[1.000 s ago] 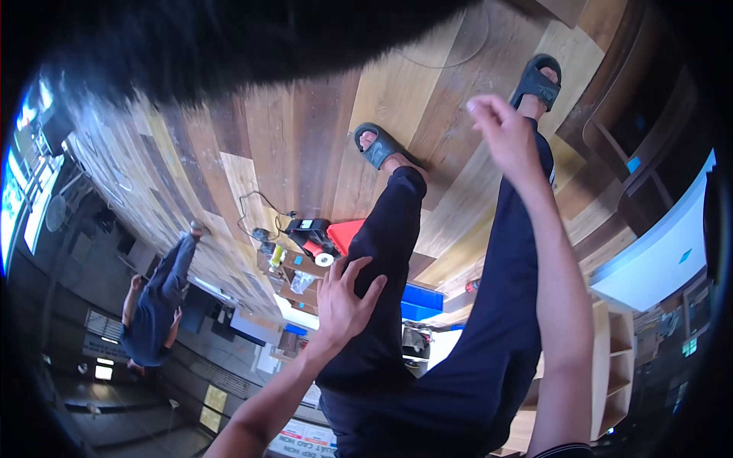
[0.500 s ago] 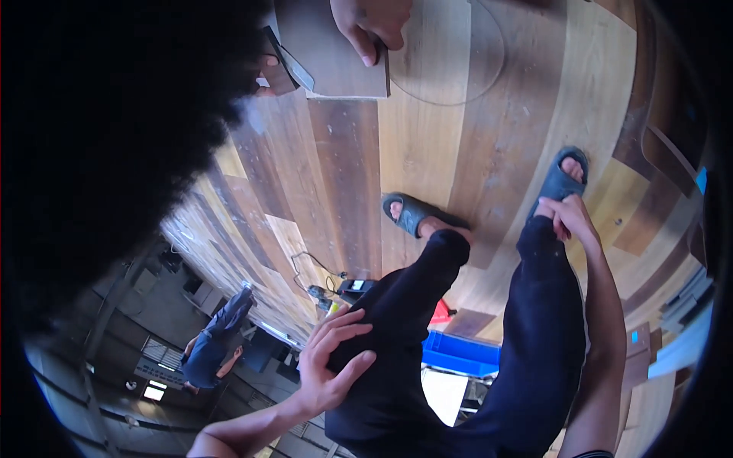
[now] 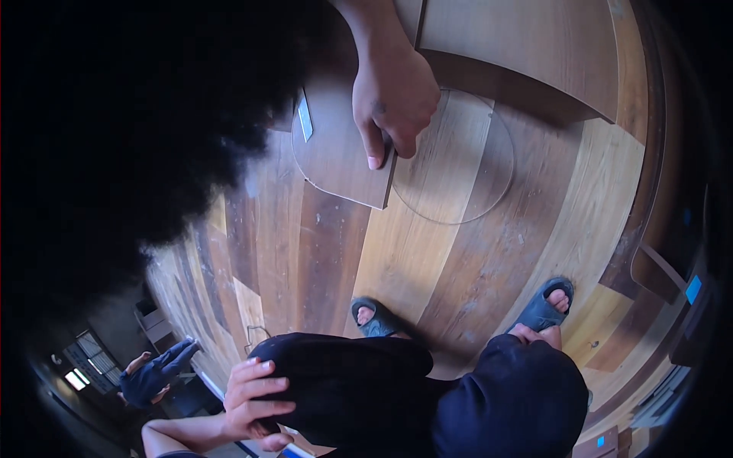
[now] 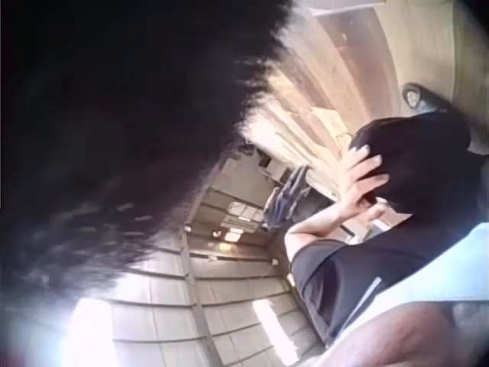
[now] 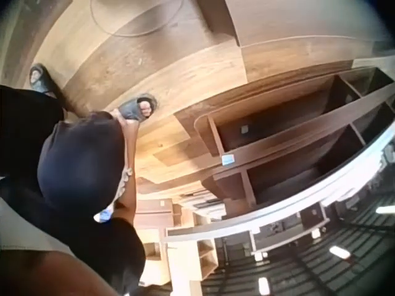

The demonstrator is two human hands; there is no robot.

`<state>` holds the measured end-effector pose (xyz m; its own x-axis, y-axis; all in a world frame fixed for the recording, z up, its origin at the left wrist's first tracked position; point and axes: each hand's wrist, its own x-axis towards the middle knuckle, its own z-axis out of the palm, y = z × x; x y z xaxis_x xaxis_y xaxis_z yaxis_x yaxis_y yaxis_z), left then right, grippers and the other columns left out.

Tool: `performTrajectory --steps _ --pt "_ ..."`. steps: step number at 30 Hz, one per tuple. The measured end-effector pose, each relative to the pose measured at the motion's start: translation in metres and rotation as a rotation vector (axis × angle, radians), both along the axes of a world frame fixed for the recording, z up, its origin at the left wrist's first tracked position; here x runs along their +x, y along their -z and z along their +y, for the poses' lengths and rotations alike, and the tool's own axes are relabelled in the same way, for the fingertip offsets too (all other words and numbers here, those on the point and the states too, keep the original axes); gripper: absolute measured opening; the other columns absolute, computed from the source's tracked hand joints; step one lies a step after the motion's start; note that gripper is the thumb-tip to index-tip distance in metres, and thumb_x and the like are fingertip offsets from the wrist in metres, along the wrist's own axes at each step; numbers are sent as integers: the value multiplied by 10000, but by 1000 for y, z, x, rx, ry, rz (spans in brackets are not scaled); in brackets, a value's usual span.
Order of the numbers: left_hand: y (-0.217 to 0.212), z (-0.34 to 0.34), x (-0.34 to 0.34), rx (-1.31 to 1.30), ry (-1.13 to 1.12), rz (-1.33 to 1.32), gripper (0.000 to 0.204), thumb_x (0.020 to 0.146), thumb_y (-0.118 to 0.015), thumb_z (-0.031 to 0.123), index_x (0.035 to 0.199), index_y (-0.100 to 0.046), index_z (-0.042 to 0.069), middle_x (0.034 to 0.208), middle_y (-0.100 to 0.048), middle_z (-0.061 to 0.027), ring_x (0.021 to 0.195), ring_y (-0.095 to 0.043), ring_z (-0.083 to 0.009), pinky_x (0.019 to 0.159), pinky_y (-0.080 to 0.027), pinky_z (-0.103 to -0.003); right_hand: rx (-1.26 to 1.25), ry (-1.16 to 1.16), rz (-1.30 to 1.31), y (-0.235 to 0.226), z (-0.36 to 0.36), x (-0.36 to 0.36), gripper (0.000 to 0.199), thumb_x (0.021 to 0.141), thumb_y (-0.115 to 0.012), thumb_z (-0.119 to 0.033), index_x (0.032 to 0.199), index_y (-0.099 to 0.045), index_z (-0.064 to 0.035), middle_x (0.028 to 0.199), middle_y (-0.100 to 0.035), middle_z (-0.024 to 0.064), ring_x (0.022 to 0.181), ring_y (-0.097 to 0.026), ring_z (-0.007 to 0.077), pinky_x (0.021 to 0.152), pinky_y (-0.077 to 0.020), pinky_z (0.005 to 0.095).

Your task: The person uses a metal scraper to smooth the surface and edges of wood panels for furniture manufacturing.

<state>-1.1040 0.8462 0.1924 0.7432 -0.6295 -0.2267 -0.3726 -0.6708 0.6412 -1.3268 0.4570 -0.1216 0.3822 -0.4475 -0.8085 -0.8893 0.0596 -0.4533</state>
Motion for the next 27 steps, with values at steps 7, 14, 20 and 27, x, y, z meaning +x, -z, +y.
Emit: performTrajectory --steps 7,14,20,27 --pt "-19 -56 -27 -176 107 -286 224 807 -767 297 924 -809 110 941 -800 -31 1096 -717 -311 1024 -460 -453 4 -187 -77 -13 38 22 377 936 -721 -236 671 -626 16 599 -616 20 551 -607 116 517 -462 330" --pt "-11 -74 -36 -352 40 -404 228 846 -768 255 998 -791 87 977 -786 -69 958 -751 -238 950 -547 -391 -6 -539 -157 3 23 76 389 943 -714 -274 697 -639 17 597 -619 28 548 -613 121 527 -477 319" --pt "-5 -78 -25 -622 -102 -280 252 876 -761 235 1012 -786 25 963 -766 -119 905 -743 -251 913 -569 -405 7 -730 -125 -2 25 95 403 949 -708 -308 719 -650 18 594 -622 34 545 -619 126 536 -490 309" --pt "72 -29 29 -970 -488 81 142 938 -728 151 982 -779 26 959 -776 -98 843 -733 -219 794 -573 -324 -23 -976 -65 -7 -16 137 424 956 -701 -347 745 -664 19 592 -626 41 542 -625 131 546 -505 298"
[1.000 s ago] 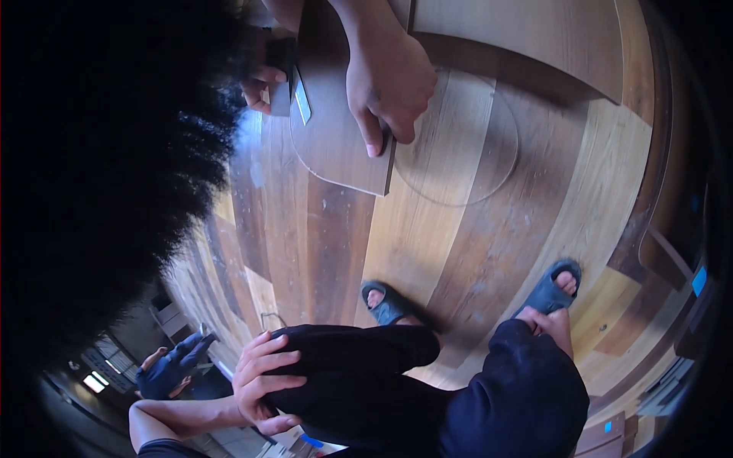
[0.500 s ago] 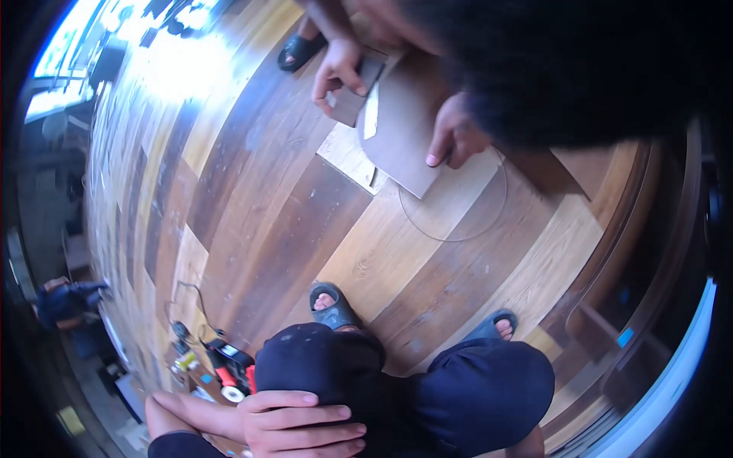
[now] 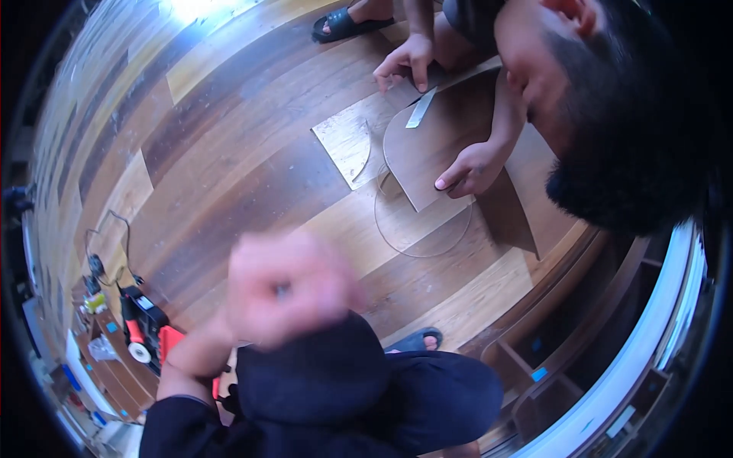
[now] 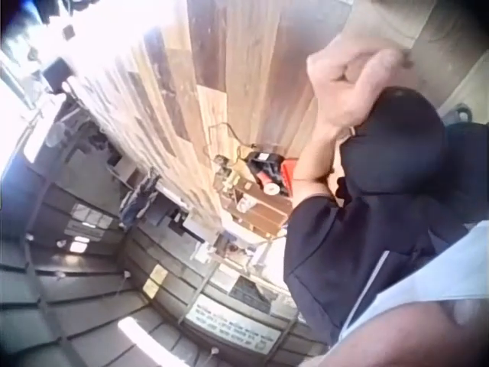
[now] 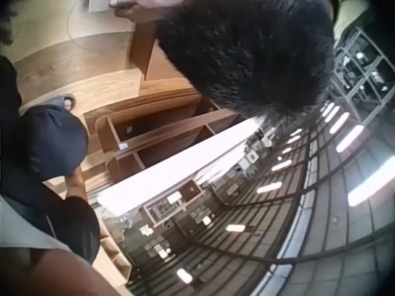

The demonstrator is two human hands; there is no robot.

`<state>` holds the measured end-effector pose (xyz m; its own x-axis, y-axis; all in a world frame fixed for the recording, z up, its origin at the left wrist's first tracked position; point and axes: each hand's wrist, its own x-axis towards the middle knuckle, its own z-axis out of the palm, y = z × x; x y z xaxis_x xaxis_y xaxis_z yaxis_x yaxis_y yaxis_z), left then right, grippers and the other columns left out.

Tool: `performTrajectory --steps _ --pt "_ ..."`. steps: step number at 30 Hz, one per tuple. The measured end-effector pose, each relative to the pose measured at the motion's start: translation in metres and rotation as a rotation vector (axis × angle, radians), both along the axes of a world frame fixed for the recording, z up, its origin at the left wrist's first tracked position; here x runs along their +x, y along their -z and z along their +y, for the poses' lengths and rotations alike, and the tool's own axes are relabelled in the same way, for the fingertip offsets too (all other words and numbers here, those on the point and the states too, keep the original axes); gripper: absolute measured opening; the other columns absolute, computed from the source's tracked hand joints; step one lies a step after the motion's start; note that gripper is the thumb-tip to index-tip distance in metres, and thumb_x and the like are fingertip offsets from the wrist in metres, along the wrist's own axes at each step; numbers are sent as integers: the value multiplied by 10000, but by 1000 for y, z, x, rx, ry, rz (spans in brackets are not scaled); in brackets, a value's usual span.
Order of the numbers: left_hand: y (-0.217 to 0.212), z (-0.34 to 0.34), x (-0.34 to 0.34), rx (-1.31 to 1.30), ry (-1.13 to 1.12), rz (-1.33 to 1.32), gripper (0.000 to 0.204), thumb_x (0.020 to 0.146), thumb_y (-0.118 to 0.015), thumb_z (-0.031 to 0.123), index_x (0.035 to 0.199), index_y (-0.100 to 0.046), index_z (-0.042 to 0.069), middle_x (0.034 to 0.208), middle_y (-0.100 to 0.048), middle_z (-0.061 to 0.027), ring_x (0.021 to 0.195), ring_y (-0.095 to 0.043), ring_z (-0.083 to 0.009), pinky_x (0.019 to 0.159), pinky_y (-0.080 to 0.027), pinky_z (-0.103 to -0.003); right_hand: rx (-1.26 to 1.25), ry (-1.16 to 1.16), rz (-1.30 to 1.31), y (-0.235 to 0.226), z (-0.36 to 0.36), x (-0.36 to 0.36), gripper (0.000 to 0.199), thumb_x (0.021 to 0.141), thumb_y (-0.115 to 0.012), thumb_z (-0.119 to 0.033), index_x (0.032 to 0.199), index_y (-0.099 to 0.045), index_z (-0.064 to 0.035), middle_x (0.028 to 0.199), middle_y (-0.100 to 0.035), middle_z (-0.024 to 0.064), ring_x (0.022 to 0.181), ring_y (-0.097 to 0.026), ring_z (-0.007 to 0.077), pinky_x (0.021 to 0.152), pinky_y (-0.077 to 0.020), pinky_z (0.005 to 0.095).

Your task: The person uses a metal scraper to smooth the surface and edges of wood panels for furniture manufacturing.

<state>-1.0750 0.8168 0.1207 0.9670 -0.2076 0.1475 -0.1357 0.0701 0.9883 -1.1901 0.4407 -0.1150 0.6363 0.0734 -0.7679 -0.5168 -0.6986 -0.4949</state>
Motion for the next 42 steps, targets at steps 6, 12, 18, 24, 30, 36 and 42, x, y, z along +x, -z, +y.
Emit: performTrajectory --steps 6,12,18,24,30,36,42 --pt "203 104 44 420 -631 327 415 1081 -569 352 1192 -739 -10 1082 -757 -61 1069 -661 -140 982 -485 -297 -9 -151 142 4 -25 -8 446 962 -695 -380 767 -675 20 589 -629 48 539 -631 135 555 -518 289" --pt "330 196 -28 1332 -866 169 482 1099 -462 369 1463 -569 72 1572 -461 -231 1491 -388 -387 1223 -302 -486 31 -184 289 8 -33 -29 470 968 -689 -413 789 -687 21 587 -632 54 536 -637 139 563 -530 279" --pt "357 203 -48 1384 -967 324 646 1068 -472 522 1541 -472 81 1624 -390 -218 1518 -350 -369 1234 -269 -483 61 -237 430 8 -39 -30 496 974 -683 -447 811 -698 22 585 -635 60 533 -642 144 572 -543 270" --pt "363 191 -39 1475 -1083 248 676 1032 -526 565 1519 -501 97 1605 -421 -196 1510 -359 -345 1240 -243 -481 71 -300 558 1 -42 -12 525 980 -677 -480 833 -709 23 582 -638 67 530 -648 148 581 -556 261" --pt "361 200 -45 1411 -1103 239 669 1023 -544 565 1507 -516 104 1600 -434 -184 1509 -362 -337 1240 -240 -480 37 166 -104 -80 -6 136 446 1049 -613 -425 890 -715 -21 588 -633 36 535 -593 88 522 -431 233" --pt "358 203 -48 1419 -1114 235 639 1016 -571 540 1488 -534 111 1592 -442 -171 1499 -371 -335 1241 -239 -478 160 157 -609 -179 64 259 311 1058 -622 -285 1015 -734 2 759 -684 61 652 -637 108 592 -459 244" --pt "361 198 -40 1408 -1127 210 632 1027 -557 539 1495 -531 114 1596 -443 -163 1506 -367 -327 1237 -246 -478 150 31 -1001 -242 73 316 255 1048 -618 -217 966 -724 -1 768 -667 72 647 -610 115 607 -444 242"
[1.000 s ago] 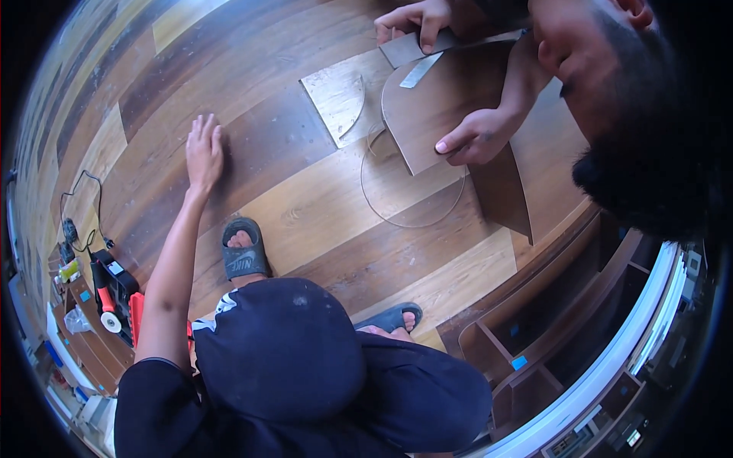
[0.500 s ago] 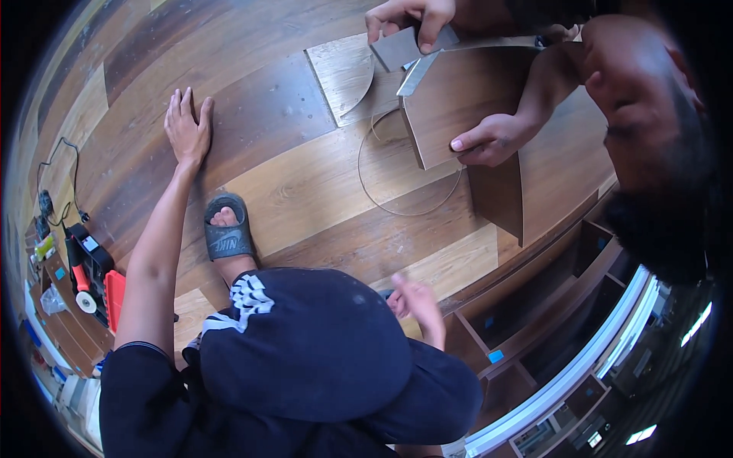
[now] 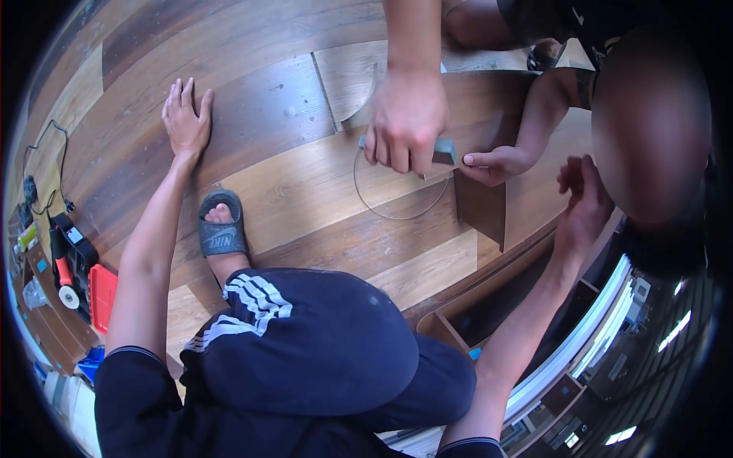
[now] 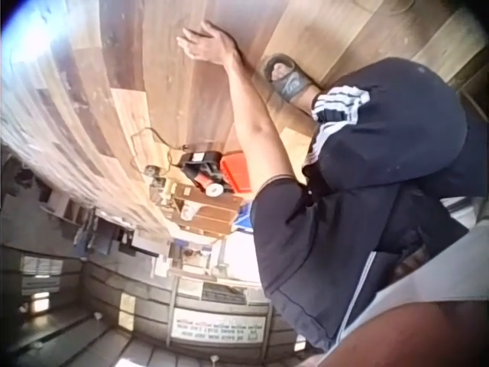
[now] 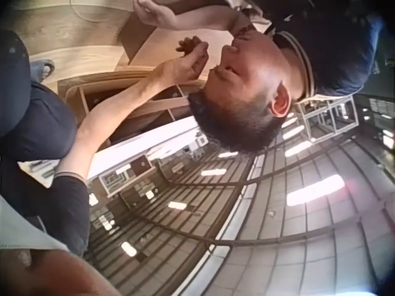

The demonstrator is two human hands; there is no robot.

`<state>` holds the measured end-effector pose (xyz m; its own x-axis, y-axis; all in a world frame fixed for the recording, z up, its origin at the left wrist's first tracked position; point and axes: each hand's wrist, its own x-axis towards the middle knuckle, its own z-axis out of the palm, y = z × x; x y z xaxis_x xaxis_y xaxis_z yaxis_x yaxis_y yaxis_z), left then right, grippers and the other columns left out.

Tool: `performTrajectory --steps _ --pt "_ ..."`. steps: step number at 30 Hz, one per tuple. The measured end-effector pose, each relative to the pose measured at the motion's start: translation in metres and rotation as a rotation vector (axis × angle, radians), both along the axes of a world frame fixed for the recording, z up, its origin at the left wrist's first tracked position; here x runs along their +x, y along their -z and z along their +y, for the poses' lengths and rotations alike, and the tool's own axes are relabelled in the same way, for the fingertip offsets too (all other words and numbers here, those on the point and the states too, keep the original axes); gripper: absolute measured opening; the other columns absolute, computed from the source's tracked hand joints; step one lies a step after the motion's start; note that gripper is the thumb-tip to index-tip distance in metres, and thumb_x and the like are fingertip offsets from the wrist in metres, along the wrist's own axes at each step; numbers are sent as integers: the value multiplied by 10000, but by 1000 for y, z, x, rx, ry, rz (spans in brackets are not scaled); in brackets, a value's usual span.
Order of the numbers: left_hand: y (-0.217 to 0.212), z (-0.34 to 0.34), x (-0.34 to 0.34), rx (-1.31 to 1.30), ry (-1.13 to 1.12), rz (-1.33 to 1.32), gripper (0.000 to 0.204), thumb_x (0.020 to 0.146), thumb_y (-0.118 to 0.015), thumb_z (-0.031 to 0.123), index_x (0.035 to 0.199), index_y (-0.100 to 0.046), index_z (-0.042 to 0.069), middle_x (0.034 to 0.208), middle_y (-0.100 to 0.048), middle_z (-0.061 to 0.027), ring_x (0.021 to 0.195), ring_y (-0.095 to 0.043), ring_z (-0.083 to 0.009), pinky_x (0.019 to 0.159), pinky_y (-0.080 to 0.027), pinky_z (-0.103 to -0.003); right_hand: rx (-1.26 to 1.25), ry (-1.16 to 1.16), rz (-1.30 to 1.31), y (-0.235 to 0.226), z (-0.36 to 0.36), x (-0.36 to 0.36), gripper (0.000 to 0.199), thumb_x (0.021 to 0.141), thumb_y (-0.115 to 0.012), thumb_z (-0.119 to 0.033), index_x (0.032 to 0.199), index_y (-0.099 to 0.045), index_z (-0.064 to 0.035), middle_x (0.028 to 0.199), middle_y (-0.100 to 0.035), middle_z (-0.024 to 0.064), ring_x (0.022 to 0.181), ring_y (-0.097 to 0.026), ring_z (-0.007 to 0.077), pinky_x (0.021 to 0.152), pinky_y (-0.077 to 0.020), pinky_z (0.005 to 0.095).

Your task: The person uses a metal scraper to smooth the surface and edges of wood panels for furniture manufacturing.

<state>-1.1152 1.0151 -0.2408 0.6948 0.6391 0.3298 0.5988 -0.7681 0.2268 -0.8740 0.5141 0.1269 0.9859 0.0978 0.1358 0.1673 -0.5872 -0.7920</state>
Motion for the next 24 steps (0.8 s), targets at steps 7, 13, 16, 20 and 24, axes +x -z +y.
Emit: performTrajectory --steps 7,13,16,20,24 --pt "-1 -2 0 -13 18 6 616 1041 -542 518 1501 -521 108 1600 -434 -173 1508 -362 -336 1240 -242 -480 106 256 342 59 -46 -99 317 1016 -669 -246 755 -659 -65 659 -596 8 559 -539 86 524 -384 241" --pt "-1 2 -3 -8 20 43 616 1051 -517 513 1507 -510 99 1601 -430 -181 1511 -356 -339 1244 -236 -484 170 358 781 213 -73 -257 379 1009 -703 -287 705 -634 -71 643 -595 3 586 -546 65 531 -394 235" --pt "-2 -3 4 -21 40 48 612 1055 -510 506 1506 -511 94 1600 -430 -187 1511 -355 -344 1245 -236 -484 -247 170 641 252 -74 -358 292 957 -752 -269 778 -654 -60 706 -624 41 669 -589 133 641 -431 323" --pt "-5 -7 5 -9 54 51 616 1057 -506 503 1510 -505 84 1597 -430 -200 1507 -358 -351 1241 -240 -487 -384 -278 97 263 -61 -391 203 912 -767 -218 813 -656 -80 782 -636 63 771 -605 239 784 -415 425" --pt "-5 -9 4 -56 -1 72 617 1056 -517 490 1510 -498 73 1606 -415 -210 1510 -355 -351 1239 -237 -498 -369 -124 74 258 -55 -385 192 778 -806 -110 724 -622 -124 748 -614 43 778 -589 253 795 -420 422"
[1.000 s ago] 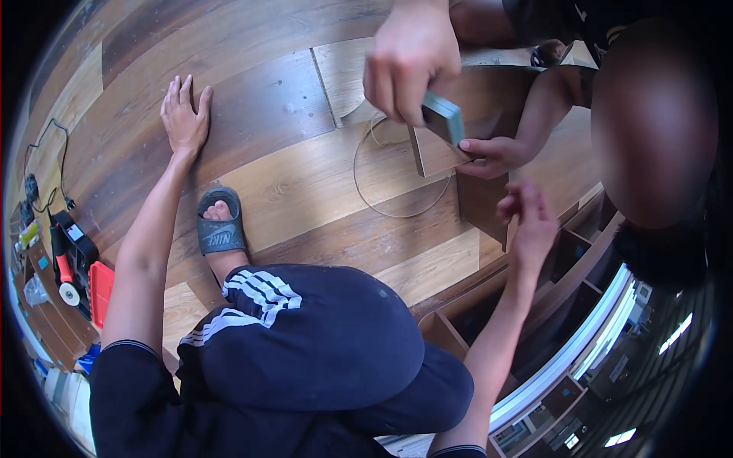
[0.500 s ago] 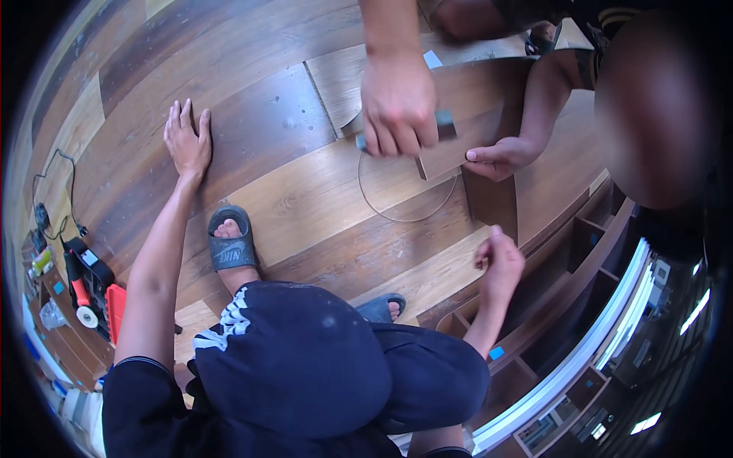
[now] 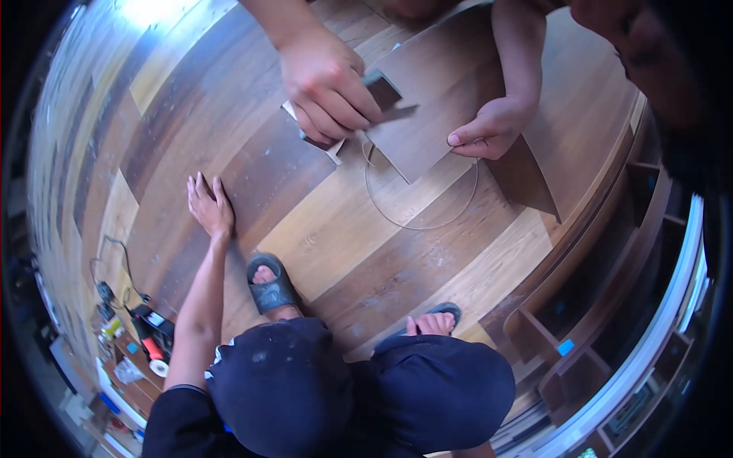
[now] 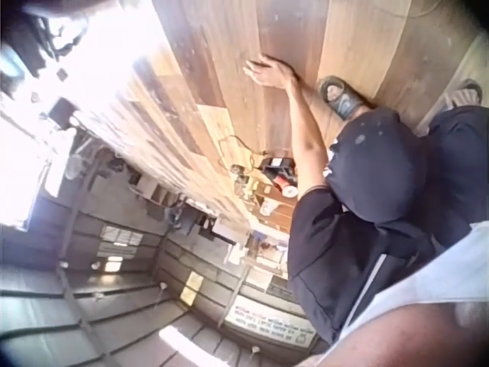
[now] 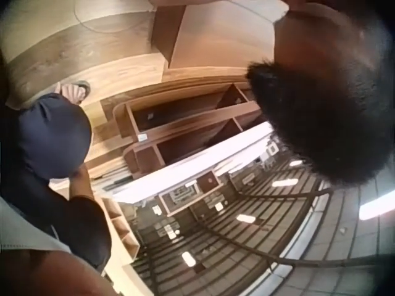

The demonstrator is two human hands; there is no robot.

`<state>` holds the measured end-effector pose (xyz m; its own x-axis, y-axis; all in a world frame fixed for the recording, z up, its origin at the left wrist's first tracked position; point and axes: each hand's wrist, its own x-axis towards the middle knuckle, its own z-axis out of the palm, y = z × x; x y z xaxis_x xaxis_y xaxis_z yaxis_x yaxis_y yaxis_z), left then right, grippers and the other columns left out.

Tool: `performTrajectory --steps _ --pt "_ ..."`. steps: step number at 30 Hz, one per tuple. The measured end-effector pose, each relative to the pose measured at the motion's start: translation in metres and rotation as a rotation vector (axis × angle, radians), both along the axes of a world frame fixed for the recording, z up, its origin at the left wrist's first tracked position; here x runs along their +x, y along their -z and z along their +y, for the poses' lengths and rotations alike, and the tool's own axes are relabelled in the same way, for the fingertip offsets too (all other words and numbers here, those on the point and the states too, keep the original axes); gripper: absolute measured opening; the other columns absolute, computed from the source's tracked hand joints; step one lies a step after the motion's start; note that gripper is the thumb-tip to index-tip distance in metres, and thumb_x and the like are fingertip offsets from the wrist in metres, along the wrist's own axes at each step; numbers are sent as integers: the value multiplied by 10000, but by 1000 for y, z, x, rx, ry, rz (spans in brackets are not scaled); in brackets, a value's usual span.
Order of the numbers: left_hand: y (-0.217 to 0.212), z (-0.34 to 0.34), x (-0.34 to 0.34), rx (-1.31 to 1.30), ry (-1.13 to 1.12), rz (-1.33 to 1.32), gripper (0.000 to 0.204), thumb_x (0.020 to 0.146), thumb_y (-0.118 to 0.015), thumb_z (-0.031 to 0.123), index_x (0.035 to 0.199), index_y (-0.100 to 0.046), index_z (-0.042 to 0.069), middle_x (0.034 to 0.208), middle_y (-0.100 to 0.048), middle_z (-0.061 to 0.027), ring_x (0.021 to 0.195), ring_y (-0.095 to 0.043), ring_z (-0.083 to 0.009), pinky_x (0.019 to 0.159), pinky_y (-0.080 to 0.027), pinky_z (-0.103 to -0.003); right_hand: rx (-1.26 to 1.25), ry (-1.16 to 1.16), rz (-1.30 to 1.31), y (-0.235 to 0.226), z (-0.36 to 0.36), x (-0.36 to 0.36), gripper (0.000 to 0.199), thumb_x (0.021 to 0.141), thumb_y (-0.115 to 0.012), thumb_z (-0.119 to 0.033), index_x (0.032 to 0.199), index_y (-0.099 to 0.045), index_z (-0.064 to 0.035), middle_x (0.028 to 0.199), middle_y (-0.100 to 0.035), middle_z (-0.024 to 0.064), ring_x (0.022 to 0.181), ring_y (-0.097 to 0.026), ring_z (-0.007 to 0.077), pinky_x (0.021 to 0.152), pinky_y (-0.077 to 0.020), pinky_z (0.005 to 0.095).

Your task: The person uses a metal scraper to smooth the surface and edges of wood panels for furniture manufacturing.

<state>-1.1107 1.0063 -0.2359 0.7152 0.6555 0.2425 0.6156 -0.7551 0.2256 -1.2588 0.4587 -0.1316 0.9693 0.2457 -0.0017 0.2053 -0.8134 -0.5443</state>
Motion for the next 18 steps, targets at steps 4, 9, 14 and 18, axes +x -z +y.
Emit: performTrajectory --steps 4,9,14,18 --pt "-4 -11 3 -19 5 38 631 1064 -480 507 1513 -491 63 1610 -408 -216 1516 -344 -360 1240 -235 -501 17 10 -8 15 -17 -10 182 769 -787 -95 716 -616 -127 745 -608 38 779 -582 254 791 -429 421" --pt "-7 -13 3 -8 0 76 629 1071 -460 503 1521 -481 63 1616 -400 -216 1515 -344 -364 1242 -235 -493 40 11 -62 27 -25 -16 188 771 -766 -139 696 -594 -124 733 -593 37 773 -581 262 770 -438 415" --pt "-5 -11 4 -1 -17 93 627 1075 -452 500 1528 -472 68 1619 -398 -210 1518 -337 -362 1245 -231 -486 63 59 -77 32 -24 -21 198 763 -761 -140 680 -581 -123 727 -585 40 752 -578 270 744 -440 433" --pt "-6 -10 5 0 -12 89 627 1076 -448 502 1530 -470 70 1623 -392 -206 1521 -332 -360 1246 -229 -484 55 43 -57 34 -26 -24 192 774 -756 -143 689 -585 -124 734 -585 37 768 -578 267 756 -439 432"
